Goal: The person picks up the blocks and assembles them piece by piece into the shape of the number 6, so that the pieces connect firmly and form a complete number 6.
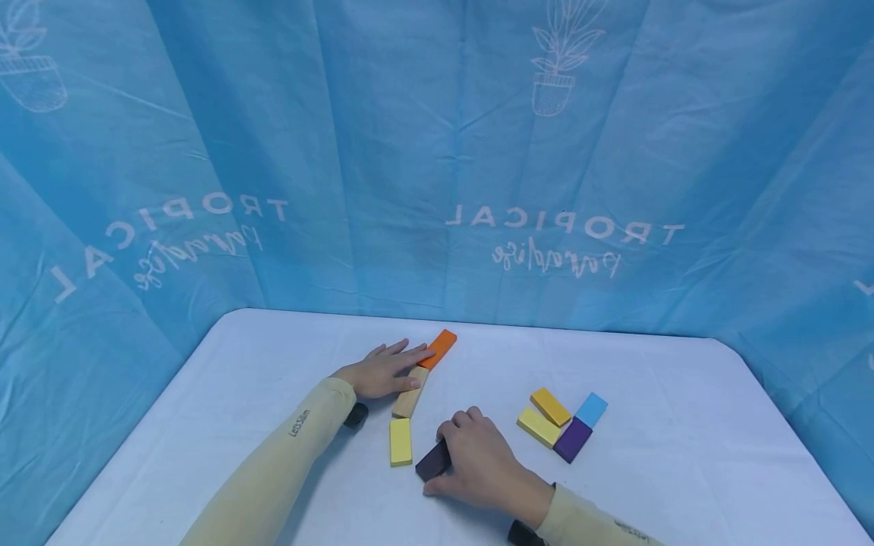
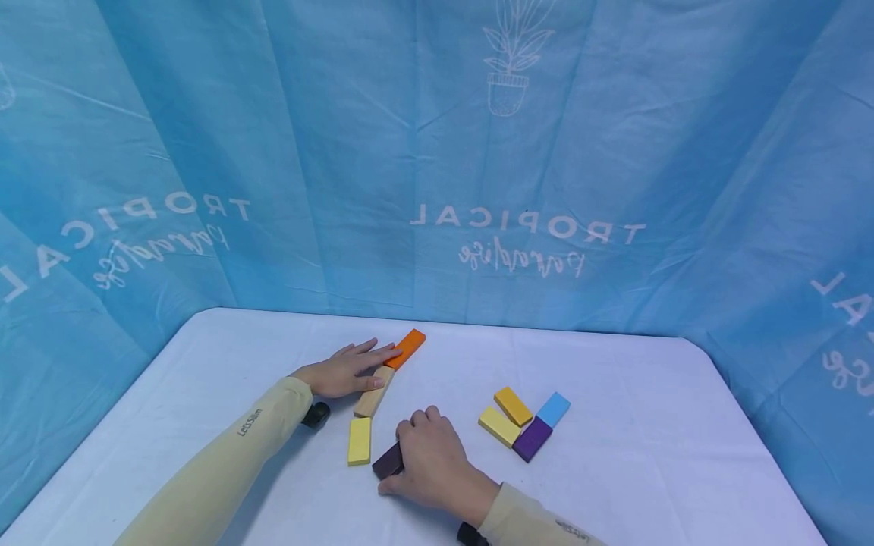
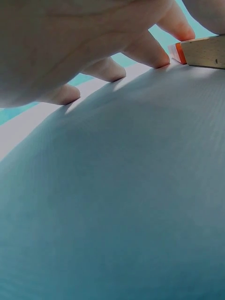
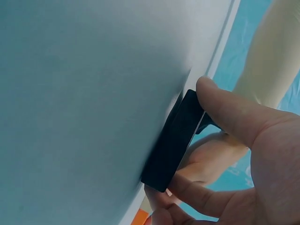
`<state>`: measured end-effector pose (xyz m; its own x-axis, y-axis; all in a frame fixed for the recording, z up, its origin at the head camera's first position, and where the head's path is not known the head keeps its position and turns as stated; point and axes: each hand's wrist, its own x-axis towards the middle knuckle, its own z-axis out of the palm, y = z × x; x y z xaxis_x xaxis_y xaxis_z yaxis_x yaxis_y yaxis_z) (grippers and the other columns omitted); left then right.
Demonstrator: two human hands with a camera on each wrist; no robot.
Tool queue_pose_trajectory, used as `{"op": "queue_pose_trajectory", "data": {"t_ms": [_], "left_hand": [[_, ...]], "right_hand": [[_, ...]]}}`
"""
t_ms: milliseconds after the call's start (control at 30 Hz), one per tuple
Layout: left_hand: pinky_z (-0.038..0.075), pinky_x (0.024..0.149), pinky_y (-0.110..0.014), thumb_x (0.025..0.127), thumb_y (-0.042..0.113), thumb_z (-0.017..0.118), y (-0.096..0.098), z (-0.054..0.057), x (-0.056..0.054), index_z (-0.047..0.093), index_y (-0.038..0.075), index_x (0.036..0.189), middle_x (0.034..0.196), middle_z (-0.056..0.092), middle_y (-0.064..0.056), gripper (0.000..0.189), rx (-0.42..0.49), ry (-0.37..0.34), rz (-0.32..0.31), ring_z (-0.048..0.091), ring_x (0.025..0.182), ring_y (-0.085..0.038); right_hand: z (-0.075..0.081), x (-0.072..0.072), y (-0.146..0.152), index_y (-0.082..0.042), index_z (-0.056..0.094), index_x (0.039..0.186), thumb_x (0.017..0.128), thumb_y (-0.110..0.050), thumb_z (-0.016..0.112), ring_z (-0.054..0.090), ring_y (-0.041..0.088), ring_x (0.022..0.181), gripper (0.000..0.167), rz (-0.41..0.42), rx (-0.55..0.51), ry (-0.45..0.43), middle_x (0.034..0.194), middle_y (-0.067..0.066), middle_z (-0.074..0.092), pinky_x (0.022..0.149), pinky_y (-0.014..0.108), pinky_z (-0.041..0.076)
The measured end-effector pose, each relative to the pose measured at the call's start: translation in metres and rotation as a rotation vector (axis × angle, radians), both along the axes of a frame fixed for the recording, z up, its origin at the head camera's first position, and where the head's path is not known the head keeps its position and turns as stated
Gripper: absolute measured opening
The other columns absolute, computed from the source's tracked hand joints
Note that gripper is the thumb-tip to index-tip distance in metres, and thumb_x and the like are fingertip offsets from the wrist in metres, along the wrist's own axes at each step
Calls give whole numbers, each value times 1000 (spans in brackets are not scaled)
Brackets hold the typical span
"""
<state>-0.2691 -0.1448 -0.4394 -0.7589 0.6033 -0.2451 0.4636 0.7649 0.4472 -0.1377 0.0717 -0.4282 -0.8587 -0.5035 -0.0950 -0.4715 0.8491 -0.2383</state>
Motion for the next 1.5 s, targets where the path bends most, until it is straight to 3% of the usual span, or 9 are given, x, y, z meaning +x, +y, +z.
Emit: {"op": "queue_pose_trajectory", "data": {"t_ms": [333, 533, 867, 1167, 1500], "left_hand": [[4, 122, -58, 104, 49, 49, 0, -1, -1, 27, 24, 161, 167, 22, -2, 66, 6, 1, 1, 6, 155, -31], [4, 122, -58, 104, 49, 48, 0, -1, -1, 27, 24, 161, 167, 21, -3, 66, 3, -4, -3, 5, 155, -32], [5, 122, -58, 104, 49, 49, 0, -1, -1, 27, 23, 161, 167, 22, -3, 66, -8, -7, 2, 6, 154, -32], [4, 122, -57, 104, 50, 47, 0, 0, -2, 24, 25, 162, 167, 20, -2, 66, -19, -14, 0, 5, 155, -31], [3, 122, -57, 104, 49, 49, 1, 0, -1, 26, 25, 161, 167, 20, -1, 67, -9, -15, 10, 5, 155, -31]], "right_hand": [[-2, 0, -3, -11, 70, 109, 67, -66, 84, 46, 14, 84, 70, -10, 6, 16, 92, 0, 61, 70, 28, 43], [-2, -1, 4, -14, 70, 115, 69, -63, 84, 49, 15, 93, 69, -4, -57, -30, 104, 1, 65, 76, 30, 46], [0, -7, 22, -23, 72, 121, 83, -43, 82, 51, 11, 102, 44, 46, -183, -105, 115, -6, 65, 86, 31, 50], [-1, -10, 28, -24, 74, 118, 87, -28, 81, 52, 7, 103, 32, 125, -196, -120, 109, -12, 65, 89, 30, 50], [-3, -7, 32, -24, 74, 112, 84, -34, 83, 50, 3, 94, 31, 136, -198, -153, 99, -18, 62, 82, 26, 48]]}}
